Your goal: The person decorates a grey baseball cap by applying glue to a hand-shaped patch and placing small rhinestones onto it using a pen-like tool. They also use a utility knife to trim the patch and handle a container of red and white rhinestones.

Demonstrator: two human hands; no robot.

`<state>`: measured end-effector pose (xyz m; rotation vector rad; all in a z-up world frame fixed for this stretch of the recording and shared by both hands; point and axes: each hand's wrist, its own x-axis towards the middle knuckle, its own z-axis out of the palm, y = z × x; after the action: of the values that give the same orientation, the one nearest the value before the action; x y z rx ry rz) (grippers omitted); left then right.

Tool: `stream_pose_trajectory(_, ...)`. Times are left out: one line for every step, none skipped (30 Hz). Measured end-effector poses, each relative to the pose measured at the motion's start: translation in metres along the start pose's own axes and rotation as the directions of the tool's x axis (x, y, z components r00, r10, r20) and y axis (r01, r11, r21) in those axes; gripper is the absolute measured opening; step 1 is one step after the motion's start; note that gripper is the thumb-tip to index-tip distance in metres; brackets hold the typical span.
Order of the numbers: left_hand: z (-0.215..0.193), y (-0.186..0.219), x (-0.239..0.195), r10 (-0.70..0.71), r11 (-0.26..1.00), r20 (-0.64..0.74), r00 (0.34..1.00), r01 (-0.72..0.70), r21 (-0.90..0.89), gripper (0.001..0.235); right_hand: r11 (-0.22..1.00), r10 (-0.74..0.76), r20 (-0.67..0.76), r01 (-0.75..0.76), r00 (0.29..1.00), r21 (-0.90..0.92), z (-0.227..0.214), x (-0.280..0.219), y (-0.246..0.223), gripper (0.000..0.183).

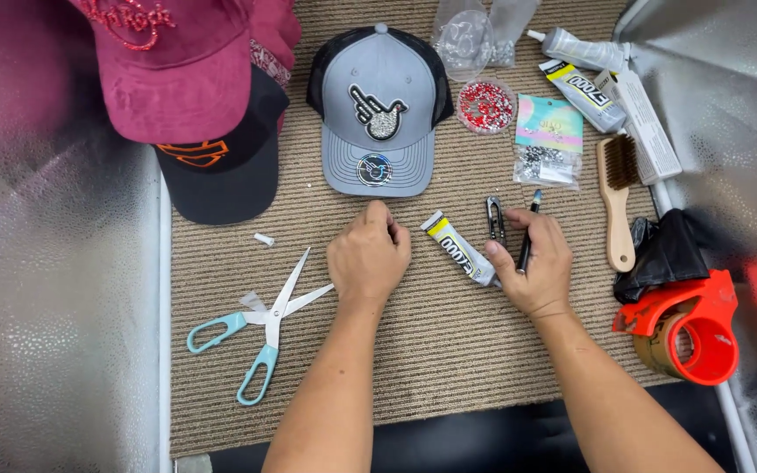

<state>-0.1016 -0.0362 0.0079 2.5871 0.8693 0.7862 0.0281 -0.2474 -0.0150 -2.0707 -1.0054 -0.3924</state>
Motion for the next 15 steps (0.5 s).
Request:
stream_pose_trajectory(0.003,-0.001,-0.001,0.003,1.000,-0.003,1.000,-0.003,-0.006,0.010,1.000,-0.004,0.001,0.004,1.000,-0.001,0.000,0.000,-0.001,0.051)
stream_pose_trajectory(0.006,-0.001,-0.002,0.006,1.000,-0.006,1.000,-0.006,-0.013,0.010,1.000,-0.008,0.001,0.008,1.000,-0.002,-0.001,0.000,-0.001,0.051)
stream_pose_trajectory(0.003,-0.001,0.000,0.000,1.000,-0.008,1.000,0.000,-0.013,0.010,1.000,-0.012,0.006,0.012,1.000,-0.001,0.000,0.001,-0.001,0.051)
stream_pose_trajectory(0.000,0.000,0.001,-0.004,1.000,0.004,1.000,0.004,-0.019,0.009,1.000,-0.013,0.011,0.013,1.000,-0.010,0.000,0.001,0.000,0.051)
stream_pose_trajectory(-0.003,0.001,0.003,-0.004,1.000,0.019,1.000,0.005,-0.024,0.008,1.000,-0.010,0.014,0.010,1.000,-0.019,0.000,0.000,0.000,0.051)
stream_pose_trajectory(-0.005,0.001,0.003,-0.009,1.000,0.020,1.000,0.009,-0.024,0.008,1.000,-0.010,0.019,0.011,1.000,-0.018,0.001,0.000,0.001,0.051)
stream_pose_trajectory(-0.008,0.001,0.004,-0.013,0.999,0.038,0.999,0.014,-0.035,0.007,1.000,-0.012,0.022,0.013,1.000,-0.026,0.001,0.000,0.002,0.051)
stream_pose_trajectory(-0.009,0.002,0.005,-0.017,0.999,0.057,0.998,0.020,-0.046,0.006,0.999,-0.014,0.024,0.015,1.000,-0.033,0.001,0.000,0.003,0.051)
stream_pose_trajectory(-0.008,0.001,0.005,-0.016,0.999,0.059,0.998,0.019,-0.043,0.006,0.999,-0.010,0.024,0.011,1.000,-0.031,0.002,0.000,0.004,0.051)
stream_pose_trajectory(-0.006,0.001,0.005,-0.021,0.998,0.058,0.998,0.024,-0.056,0.005,0.999,-0.009,0.028,0.009,1.000,-0.034,0.002,0.000,0.004,0.052)
stream_pose_trajectory(-0.005,0.001,0.005,-0.026,0.997,0.059,0.998,0.030,-0.067,0.005,0.999,-0.005,0.033,0.006,0.999,-0.037,0.002,-0.001,0.005,0.053)
stream_pose_trajectory(-0.005,0.000,0.004,-0.026,0.998,0.064,0.998,0.030,-0.064,0.005,0.999,0.000,0.034,0.001,0.999,-0.035,0.002,-0.003,0.004,0.053)
stream_pose_trajectory(-0.004,0.000,0.005,-0.026,0.997,0.051,0.998,0.030,-0.072,0.005,1.000,0.010,0.041,-0.009,0.999,-0.025,0.002,-0.002,0.004,0.054)
stream_pose_trajectory(-0.004,0.000,0.006,-0.027,0.996,0.037,0.999,0.030,-0.081,0.004,1.000,0.020,0.048,-0.019,0.999,-0.016,0.001,-0.001,0.003,0.055)
stream_pose_trajectory(-0.002,-0.002,0.006,-0.024,0.997,0.037,0.999,0.027,-0.077,0.004,1.000,0.022,0.045,-0.021,0.999,-0.012,0.000,0.000,0.003,0.055)
